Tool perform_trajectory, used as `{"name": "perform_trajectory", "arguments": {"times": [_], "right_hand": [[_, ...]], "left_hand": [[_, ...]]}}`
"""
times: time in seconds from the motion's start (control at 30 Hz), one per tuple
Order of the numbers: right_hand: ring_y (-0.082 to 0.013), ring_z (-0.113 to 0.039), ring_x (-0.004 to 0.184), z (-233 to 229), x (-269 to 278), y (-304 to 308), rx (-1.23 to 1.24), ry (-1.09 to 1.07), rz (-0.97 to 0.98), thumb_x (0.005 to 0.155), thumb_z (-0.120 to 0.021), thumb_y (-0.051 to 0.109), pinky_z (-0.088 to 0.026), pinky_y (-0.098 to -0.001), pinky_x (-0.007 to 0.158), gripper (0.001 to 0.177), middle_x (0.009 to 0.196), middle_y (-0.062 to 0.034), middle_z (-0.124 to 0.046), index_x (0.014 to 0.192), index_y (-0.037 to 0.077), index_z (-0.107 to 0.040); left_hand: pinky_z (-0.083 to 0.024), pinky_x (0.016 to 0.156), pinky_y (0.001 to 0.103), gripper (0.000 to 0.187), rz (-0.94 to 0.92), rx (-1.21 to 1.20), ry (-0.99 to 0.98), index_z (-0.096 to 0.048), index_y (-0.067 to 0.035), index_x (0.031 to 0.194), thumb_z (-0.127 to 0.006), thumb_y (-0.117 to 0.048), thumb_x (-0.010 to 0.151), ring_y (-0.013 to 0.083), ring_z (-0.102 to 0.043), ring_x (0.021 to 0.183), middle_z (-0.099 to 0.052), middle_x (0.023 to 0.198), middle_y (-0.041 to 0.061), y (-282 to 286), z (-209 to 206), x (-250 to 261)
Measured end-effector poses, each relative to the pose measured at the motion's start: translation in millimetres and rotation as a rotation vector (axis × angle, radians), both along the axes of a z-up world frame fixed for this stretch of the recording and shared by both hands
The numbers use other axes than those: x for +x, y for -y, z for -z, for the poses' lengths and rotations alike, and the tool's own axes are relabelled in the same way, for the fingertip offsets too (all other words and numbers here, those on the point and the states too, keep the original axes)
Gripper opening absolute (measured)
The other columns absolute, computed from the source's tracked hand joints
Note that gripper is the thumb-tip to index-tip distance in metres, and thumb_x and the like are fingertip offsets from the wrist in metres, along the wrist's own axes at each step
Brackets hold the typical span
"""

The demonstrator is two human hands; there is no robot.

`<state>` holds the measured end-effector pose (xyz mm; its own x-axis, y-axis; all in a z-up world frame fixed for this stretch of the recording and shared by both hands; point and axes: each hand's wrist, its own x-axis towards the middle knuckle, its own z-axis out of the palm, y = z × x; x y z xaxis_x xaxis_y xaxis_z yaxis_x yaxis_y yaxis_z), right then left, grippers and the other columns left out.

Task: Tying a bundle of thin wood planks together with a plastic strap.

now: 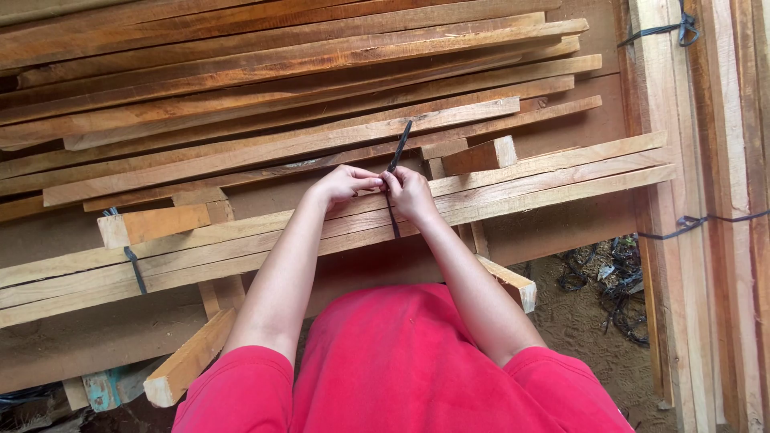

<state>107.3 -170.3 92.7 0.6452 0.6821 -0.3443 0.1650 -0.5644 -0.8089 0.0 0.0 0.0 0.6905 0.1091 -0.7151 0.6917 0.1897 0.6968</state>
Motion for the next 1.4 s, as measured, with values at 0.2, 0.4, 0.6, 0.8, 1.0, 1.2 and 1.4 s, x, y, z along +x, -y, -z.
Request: {"name": "perform_trajectory", "arguments": {"times": [0.2, 0.4, 0.6, 0.8, 1.0, 1.2, 1.4], "right_hand": [[-0.0298, -0.073, 0.080, 14, -6, 2, 0.047, -0.053, 0.110, 0.091, -0.078, 0.026, -0.054, -0.0405, 0.078, 0.019, 0.081, -0.0094, -0.078, 0.103, 0.011, -0.075], [-0.0285, -0.075, 0.083, 27, -26, 8, 0.170, 0.150, 0.173, 0.087, -0.082, 0.016, -0.058, -0.0372, 0.074, 0.018, 0.085, -0.0075, -0.079, 0.103, 0.014, -0.073], [-0.0247, -0.073, 0.093, 37, -21, 12, 0.340, 0.431, -0.021, 0.089, -0.077, 0.002, -0.057, -0.0356, 0.086, 0.025, 0.095, -0.0055, -0.079, 0.113, 0.008, -0.079], [-0.0301, -0.068, 0.091, 28, -14, 9, 0.131, 0.507, -0.187, 0.093, -0.069, 0.005, -0.057, -0.0384, 0.082, 0.015, 0.090, -0.0099, -0.071, 0.103, 0.008, -0.079], [-0.0367, -0.067, 0.093, 41, -6, 10, -0.071, 0.306, -0.174, 0.095, -0.067, 0.016, -0.055, -0.0459, 0.086, 0.013, 0.088, -0.0137, -0.069, 0.095, 0.008, -0.076], [-0.0406, -0.063, 0.108, 82, 6, 23, 0.007, 0.044, -0.156, 0.094, -0.069, 0.020, -0.049, -0.0500, 0.097, 0.014, 0.113, -0.0095, -0.069, 0.089, 0.011, -0.078], [-0.0441, -0.064, 0.112, 52, 8, 18, 0.002, -0.029, -0.198, 0.089, -0.071, 0.019, -0.049, -0.0515, 0.098, 0.013, 0.117, -0.0123, -0.070, 0.087, 0.009, -0.079]], "left_hand": [[-0.048, 0.084, 0.031, 0.033, -0.069, 0.005, 0.005, -0.079, -0.024, 0.113, -0.084, -0.041, 0.085, 0.0147, -0.072, 0.108, -0.080, 0.107, 0.000, 2, -9, -1], [-0.046, 0.078, 0.023, 0.022, -0.081, 0.092, 0.037, -0.081, -0.027, 0.104, -0.083, -0.038, 0.084, 0.0076, -0.070, 0.089, -0.079, 0.091, -0.007, 12, -19, 0], [-0.043, 0.073, 0.020, 0.020, -0.009, 0.196, 0.067, -0.081, -0.033, 0.103, -0.080, -0.044, 0.086, 0.0052, -0.067, 0.081, -0.076, 0.081, -0.008, 12, -8, -3], [-0.042, 0.070, 0.019, 0.020, -0.031, 0.168, 0.066, -0.082, -0.029, 0.102, -0.080, -0.040, 0.085, 0.0056, -0.061, 0.075, -0.073, 0.076, -0.006, 15, -7, -5], [-0.042, 0.070, 0.018, 0.022, -0.073, 0.165, 0.065, -0.082, -0.024, 0.102, -0.082, -0.036, 0.083, 0.0067, -0.063, 0.076, -0.076, 0.081, -0.005, 17, -22, -4], [-0.038, 0.068, 0.016, 0.021, -0.129, 0.098, 0.035, -0.082, -0.023, 0.098, -0.085, -0.035, 0.080, 0.0048, -0.063, 0.075, -0.079, 0.084, -0.007, 17, -44, -2], [-0.037, 0.071, 0.017, 0.022, -0.141, 0.048, 0.007, -0.082, -0.023, 0.096, -0.086, -0.037, 0.080, 0.0045, -0.062, 0.079, -0.079, 0.088, -0.008, 13, -48, -4]]}}
